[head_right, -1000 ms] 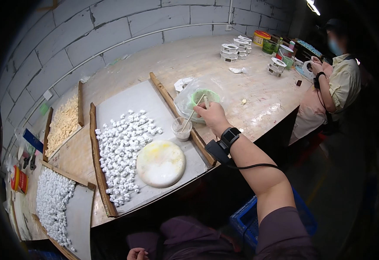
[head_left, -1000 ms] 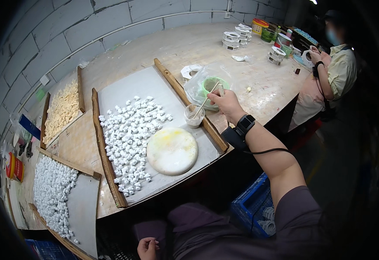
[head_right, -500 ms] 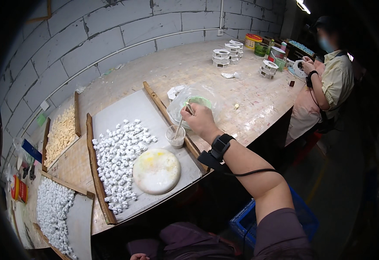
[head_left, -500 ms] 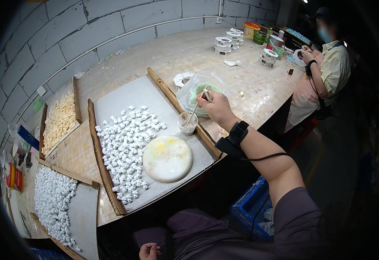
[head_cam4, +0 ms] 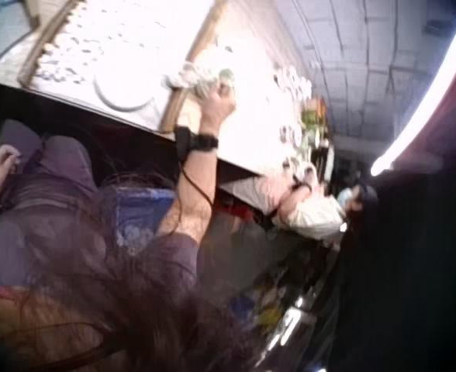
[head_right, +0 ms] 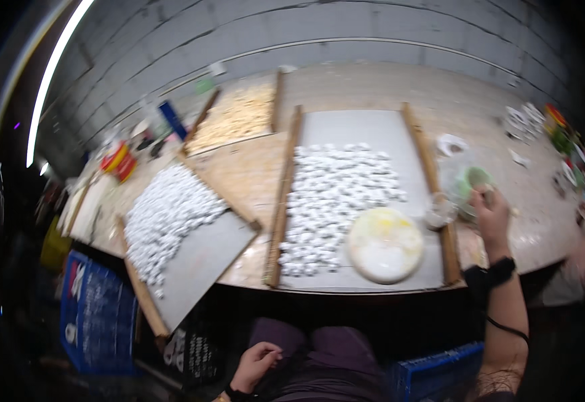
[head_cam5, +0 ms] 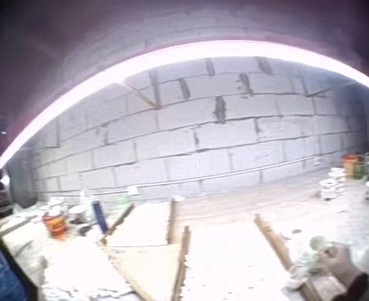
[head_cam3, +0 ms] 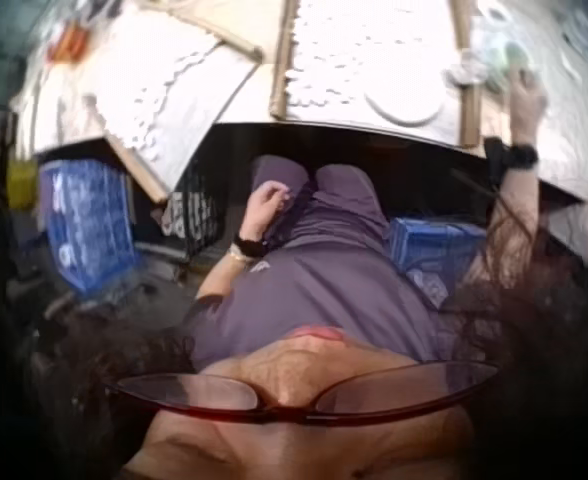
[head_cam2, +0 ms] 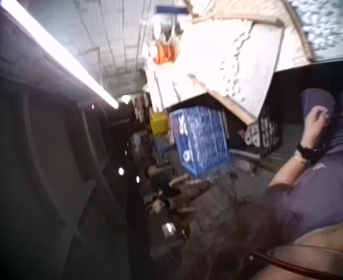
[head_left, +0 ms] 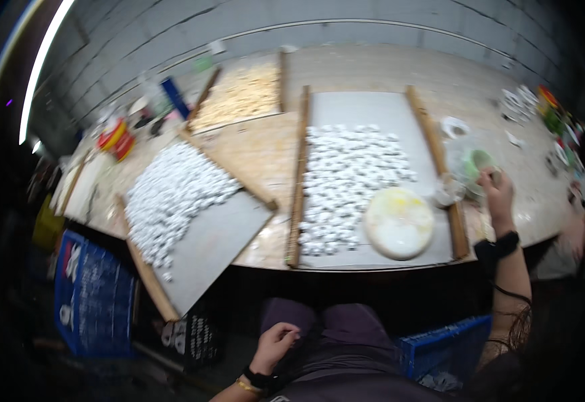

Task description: Manually trimming flash or excess material from small white molded components using a small knife.

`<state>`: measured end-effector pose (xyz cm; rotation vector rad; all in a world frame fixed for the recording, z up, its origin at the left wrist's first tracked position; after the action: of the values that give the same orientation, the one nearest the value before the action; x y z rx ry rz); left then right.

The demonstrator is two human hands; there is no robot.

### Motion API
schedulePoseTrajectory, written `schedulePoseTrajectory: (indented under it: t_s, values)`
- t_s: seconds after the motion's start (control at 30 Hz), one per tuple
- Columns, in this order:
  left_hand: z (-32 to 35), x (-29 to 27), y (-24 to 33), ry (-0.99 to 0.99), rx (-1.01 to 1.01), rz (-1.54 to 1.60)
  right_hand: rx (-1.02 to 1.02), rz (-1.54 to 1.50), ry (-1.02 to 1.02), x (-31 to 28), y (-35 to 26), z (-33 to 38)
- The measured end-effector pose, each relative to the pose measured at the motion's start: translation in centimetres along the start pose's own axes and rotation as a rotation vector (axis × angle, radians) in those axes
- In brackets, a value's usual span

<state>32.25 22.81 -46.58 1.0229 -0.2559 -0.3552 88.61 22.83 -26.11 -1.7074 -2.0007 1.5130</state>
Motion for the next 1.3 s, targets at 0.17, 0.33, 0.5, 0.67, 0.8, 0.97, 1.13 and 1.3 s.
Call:
schedulePoseTrajectory:
  t_s: [0.17,0.33,0.5,0.67,0.8,0.97,1.13,1.3]
  values:
    - [-0.3,-0.1,-0.4,-0.041,-0.025,-0.089,0.129,0.021,-0.070,-0.3,5.0,0.4]
    - [-0.1,-1.0,-1.6,0.004,-0.023,-0.025,0.138,-0.105,-0.065,0.3,5.7,-0.3]
    - [0.0,-0.5,-0.7,0.000,0.015,0.081,0.092,-0.021,-0.033,0.0,3.9,0.3]
    - [-0.6,-0.8,-2.0,0.076,-0.009,0.072,0.100,-0.007,0.130,-0.8,0.1,0.3]
    - [1.7,1.4,2.6,-0.003,-0.041,0.103,0.192,-0.065,0.189,-2.3,-1.0,0.9]
    - [1.4,1.9,3.4,-0.040,0.000,0.076,0.245,-0.124,0.218,-4.0,-0.8,1.2]
    - [1.5,1.4,2.6,-0.038,-0.011,0.120,0.288,-0.238,0.249,-4.6,-1.2,1.5]
    - [1.4,1.2,2.3,-0.041,-0.009,0.128,0.347,-0.370,0.266,-5.0,-0.5,2.0]
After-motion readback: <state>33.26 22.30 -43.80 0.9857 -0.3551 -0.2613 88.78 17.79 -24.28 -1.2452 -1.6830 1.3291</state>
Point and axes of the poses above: each hand's wrist, its own z-axis away from the middle knuckle, its own x-axis out of the palm, y = z × x, the point moved 8 cm from there along -z, towards the middle knuckle, and after that the axes turned 3 degrees about z, right-handed, at the moved point
